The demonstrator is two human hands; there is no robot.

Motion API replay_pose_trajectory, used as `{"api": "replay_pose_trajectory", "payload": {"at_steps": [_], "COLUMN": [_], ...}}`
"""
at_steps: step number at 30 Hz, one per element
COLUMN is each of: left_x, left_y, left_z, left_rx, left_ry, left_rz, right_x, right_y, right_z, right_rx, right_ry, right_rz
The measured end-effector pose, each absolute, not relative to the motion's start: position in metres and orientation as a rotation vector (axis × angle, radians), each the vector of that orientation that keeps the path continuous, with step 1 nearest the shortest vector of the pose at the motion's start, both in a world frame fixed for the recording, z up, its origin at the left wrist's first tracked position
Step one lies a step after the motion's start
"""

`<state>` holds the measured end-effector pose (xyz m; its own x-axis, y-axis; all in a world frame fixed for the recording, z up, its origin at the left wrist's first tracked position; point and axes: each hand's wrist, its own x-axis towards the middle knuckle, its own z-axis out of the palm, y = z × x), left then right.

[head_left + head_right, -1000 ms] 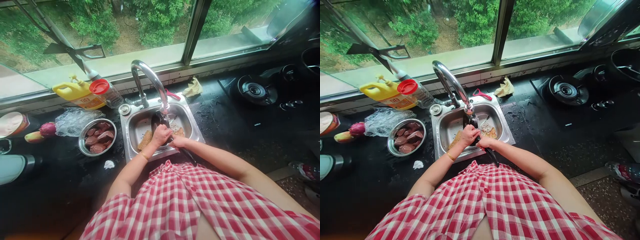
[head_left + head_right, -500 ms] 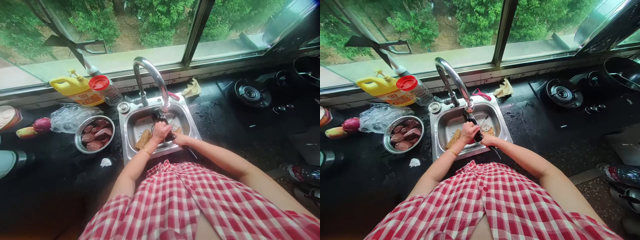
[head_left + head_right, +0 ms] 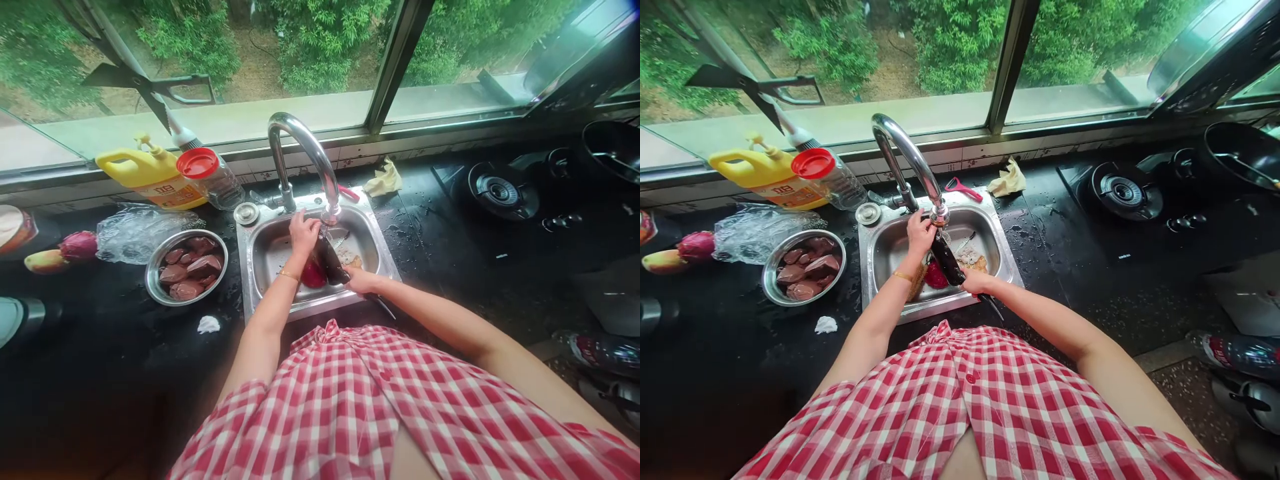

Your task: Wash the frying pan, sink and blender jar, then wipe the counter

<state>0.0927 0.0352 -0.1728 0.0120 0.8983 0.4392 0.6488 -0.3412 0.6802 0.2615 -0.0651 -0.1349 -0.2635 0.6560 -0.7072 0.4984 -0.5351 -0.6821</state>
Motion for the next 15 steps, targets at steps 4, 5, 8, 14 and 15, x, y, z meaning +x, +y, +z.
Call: {"api": "replay_pose_trajectory", "payload": {"at_steps": [4, 5, 8, 14, 15], "left_x": [0.112, 0.12, 0.136, 0.133, 0.13], "left_y": [0.012, -0.007, -0.054, 0.008, 0.03], "left_z": [-0.195, -0.204, -0.221, -0.195, -0.189], "left_rx": [1.884, 1.881, 2.054, 2.057, 1.991], "left_ry": [1.39, 1.359, 1.15, 1.191, 1.255], "left_rz": [1.286, 1.282, 1.16, 1.16, 1.187], "right_x": [0.266, 0.269, 0.283, 0.305, 0.306], "right_y": [-0.066, -0.066, -0.067, -0.088, -0.093], "right_z": [-0.128, -0.126, -0.124, -0.119, -0.117], "right_rx": [-1.875, -1.855, -1.795, -1.53, -1.492], "right_ry": [-1.418, -1.378, -1.283, -1.203, -1.191], "right_rz": [1.949, 1.979, 2.044, 2.252, 2.275]}}
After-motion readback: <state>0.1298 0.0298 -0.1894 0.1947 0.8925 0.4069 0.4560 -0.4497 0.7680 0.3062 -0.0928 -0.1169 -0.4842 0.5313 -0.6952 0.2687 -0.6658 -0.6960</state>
